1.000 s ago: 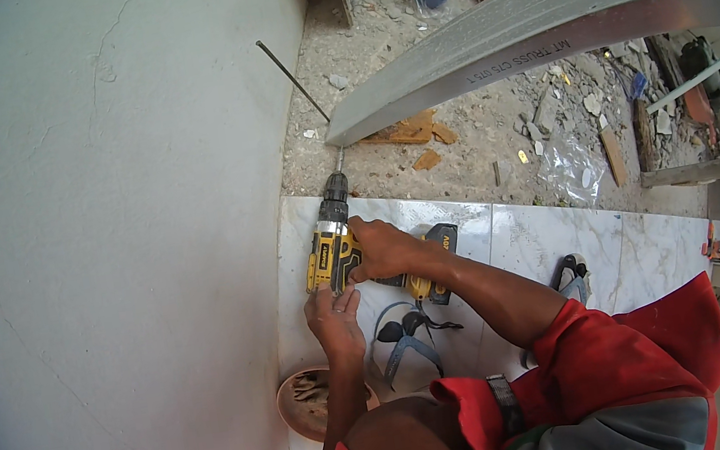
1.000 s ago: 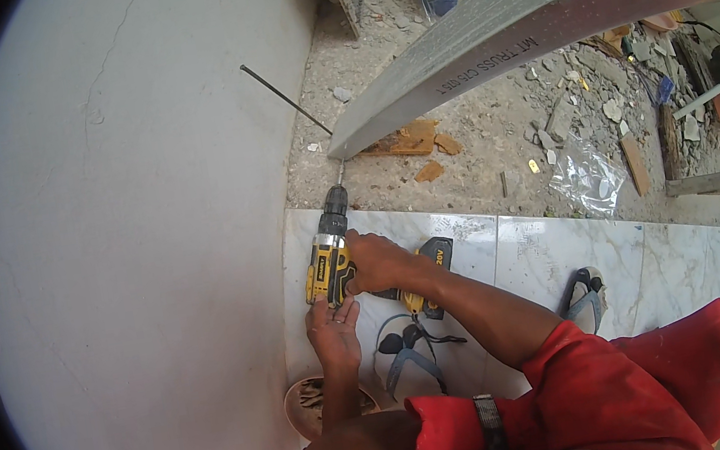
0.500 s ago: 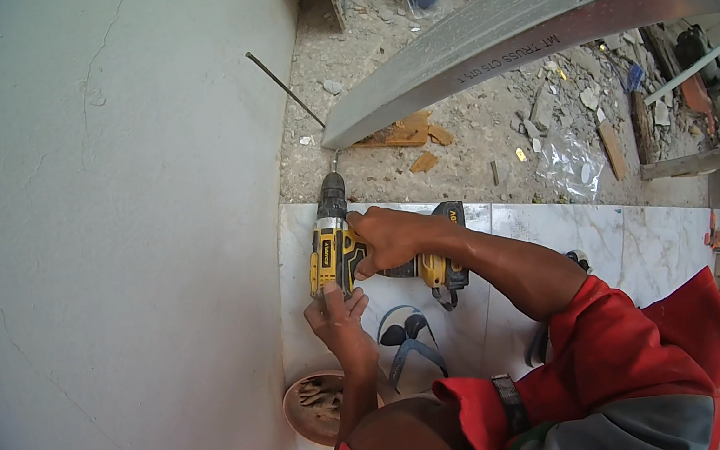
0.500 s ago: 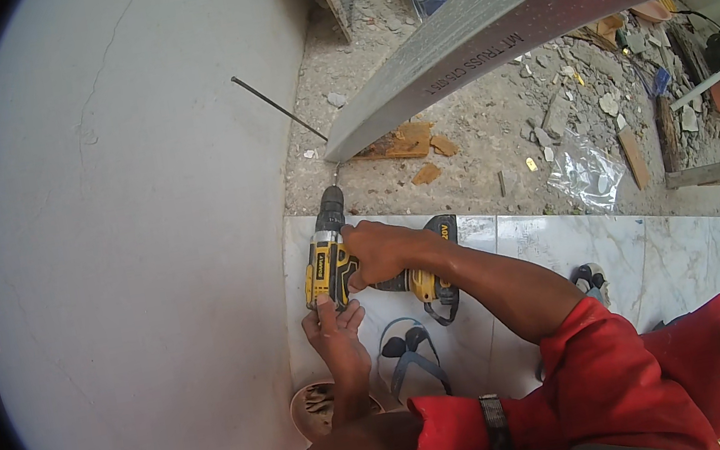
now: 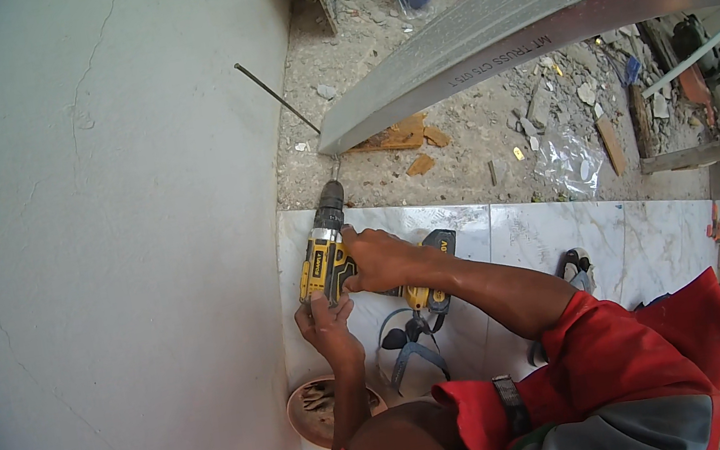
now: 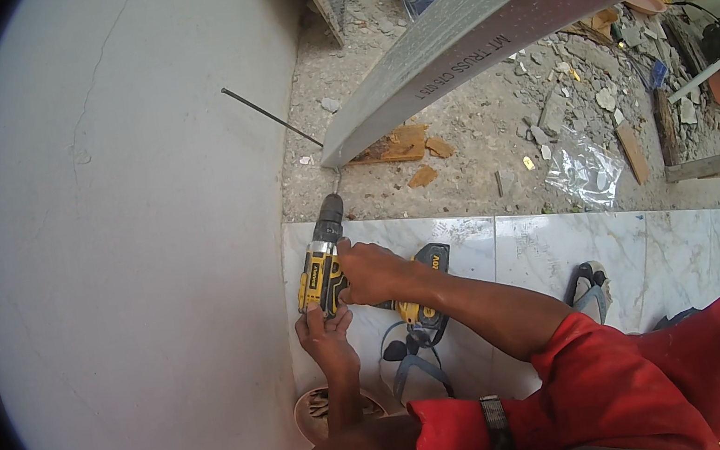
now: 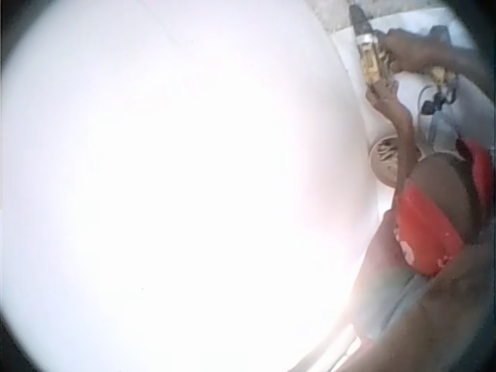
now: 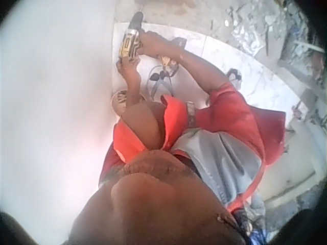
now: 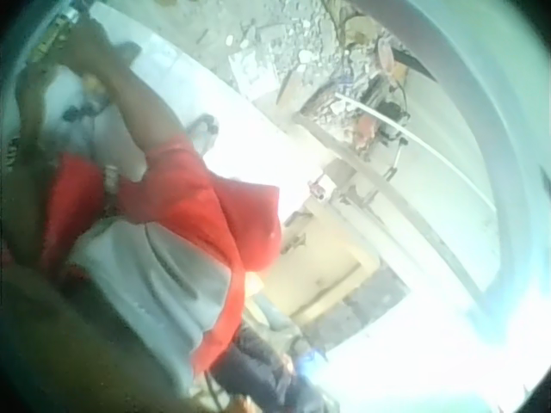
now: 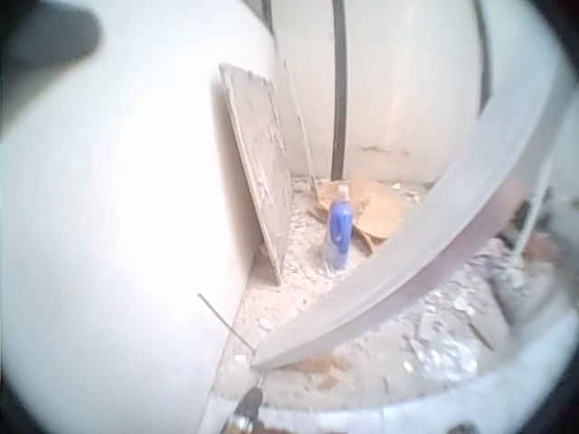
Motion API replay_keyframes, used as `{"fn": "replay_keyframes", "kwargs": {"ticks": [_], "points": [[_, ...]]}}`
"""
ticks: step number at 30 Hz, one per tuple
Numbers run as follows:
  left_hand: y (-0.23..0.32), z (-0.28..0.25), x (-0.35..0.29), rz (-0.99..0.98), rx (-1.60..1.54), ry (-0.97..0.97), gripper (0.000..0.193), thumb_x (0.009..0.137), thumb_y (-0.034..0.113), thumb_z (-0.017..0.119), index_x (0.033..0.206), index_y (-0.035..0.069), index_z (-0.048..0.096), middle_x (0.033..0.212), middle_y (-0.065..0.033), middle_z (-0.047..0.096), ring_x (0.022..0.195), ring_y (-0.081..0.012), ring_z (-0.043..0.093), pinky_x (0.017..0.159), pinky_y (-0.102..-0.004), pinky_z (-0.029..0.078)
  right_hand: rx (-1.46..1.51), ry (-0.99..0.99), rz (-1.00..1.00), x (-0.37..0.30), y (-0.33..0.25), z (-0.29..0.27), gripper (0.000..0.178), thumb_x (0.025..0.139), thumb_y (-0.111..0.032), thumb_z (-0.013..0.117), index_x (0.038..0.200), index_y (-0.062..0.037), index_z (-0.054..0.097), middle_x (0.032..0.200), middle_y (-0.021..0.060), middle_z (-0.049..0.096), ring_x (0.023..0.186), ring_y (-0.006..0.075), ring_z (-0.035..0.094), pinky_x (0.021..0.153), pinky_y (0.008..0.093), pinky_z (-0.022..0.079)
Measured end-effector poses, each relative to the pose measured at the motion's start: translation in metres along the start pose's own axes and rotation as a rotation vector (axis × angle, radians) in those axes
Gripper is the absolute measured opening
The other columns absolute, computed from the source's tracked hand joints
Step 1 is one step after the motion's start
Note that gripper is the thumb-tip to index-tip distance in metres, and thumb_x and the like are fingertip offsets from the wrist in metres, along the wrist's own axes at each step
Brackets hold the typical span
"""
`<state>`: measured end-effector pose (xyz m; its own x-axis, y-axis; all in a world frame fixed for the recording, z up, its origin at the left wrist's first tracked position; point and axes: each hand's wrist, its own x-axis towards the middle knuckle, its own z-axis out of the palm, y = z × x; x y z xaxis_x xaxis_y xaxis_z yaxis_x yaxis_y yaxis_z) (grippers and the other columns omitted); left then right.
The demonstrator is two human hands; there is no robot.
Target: Installing a metal stud frame for a renovation project using a spirit level and a power drill.
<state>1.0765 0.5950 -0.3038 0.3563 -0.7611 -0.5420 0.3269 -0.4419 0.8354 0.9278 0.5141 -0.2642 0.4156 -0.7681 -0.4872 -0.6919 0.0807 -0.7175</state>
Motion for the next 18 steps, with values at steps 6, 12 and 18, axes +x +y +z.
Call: {"fn": "replay_keyframes", "kwargs": {"ticks": [6,12,18], "points": [[-0.013,0.002,-0.003,-0.141,-0.084,-0.002,0.042,0.088,0.027,0.054,0.111,-0.003,0.038,0.096,-0.0125,0.049,0.079,-0.0266,0.063,0.069,-0.0343,0.053,-0.084,-0.01,0.004,-0.002,0.002,-0.006,0.071,0.068,-0.022,0.073,0.117,0.0152,0.037,0.091,0.031,0.059,0.091,0.041,0.06,0.079,0.0406,0.049],[-0.018,0.009,-0.009,-0.182,-0.115,-0.025,0.038,0.089,0.027,0.053,0.109,-0.002,0.038,0.094,-0.0122,0.05,0.077,-0.0258,0.063,0.067,-0.0344,0.053,-0.159,-0.043,-0.021,-0.001,0.007,-0.012,0.071,0.067,-0.021,0.073,0.117,0.015,0.037,0.091,0.0294,0.06,0.09,0.0391,0.061,0.079,0.0406,0.05],[-0.016,0.009,-0.007,-0.19,-0.097,-0.015,0.037,0.089,0.028,0.052,0.107,-0.001,0.039,0.093,-0.0126,0.05,0.072,-0.025,0.063,0.064,-0.0341,0.053,-0.173,-0.018,-0.032,0.001,0.006,-0.008,0.067,0.068,-0.02,0.072,0.112,0.0166,0.039,0.09,0.0289,0.061,0.089,0.0386,0.061,0.078,0.0398,0.05]]}}
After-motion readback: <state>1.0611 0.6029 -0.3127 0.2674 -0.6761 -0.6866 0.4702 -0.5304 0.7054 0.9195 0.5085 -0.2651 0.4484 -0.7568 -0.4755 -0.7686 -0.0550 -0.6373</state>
